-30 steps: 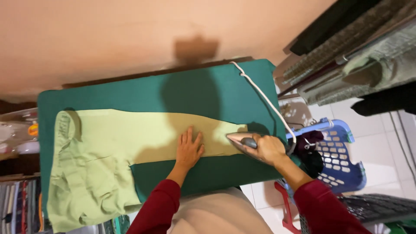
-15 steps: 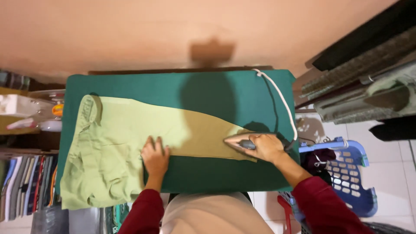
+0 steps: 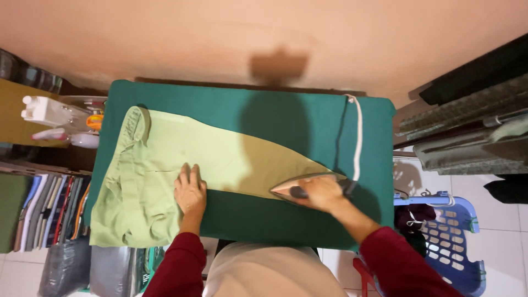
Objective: The person is ironing a green shirt on an ironing board.
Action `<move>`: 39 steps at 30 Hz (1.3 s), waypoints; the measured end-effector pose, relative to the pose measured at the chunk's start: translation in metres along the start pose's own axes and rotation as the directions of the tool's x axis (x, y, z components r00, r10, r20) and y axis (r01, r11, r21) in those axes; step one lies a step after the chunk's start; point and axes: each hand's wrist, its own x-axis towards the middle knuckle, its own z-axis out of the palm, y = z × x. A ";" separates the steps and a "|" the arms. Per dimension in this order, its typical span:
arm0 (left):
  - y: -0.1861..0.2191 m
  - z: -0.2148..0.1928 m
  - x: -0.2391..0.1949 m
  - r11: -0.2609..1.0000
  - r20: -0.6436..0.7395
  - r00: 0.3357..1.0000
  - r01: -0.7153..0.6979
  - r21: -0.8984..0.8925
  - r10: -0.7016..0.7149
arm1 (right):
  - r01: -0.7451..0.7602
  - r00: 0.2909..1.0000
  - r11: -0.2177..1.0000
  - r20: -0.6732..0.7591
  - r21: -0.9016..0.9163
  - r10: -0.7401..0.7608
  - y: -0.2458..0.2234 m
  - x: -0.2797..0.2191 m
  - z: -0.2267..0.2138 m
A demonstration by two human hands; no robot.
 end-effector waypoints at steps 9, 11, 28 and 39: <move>-0.014 0.001 0.006 0.995 0.057 0.997 -0.037 -0.090 0.042 | -0.155 0.980 0.983 -0.108 0.101 0.166 -0.011 0.080 -0.055; -0.013 -0.003 0.007 0.993 0.073 0.997 -0.028 -0.115 0.037 | -0.191 0.967 0.977 -0.155 0.090 0.203 0.001 0.089 -0.064; -0.021 0.002 0.014 0.975 -0.100 0.982 -0.173 -0.143 0.159 | -0.136 0.978 0.988 -0.149 0.069 0.145 -0.062 0.111 -0.048; -0.052 -0.002 0.054 0.933 -0.010 0.977 -0.205 -0.295 0.211 | 0.030 0.999 1.000 -0.039 -0.002 -0.030 -0.130 0.092 -0.010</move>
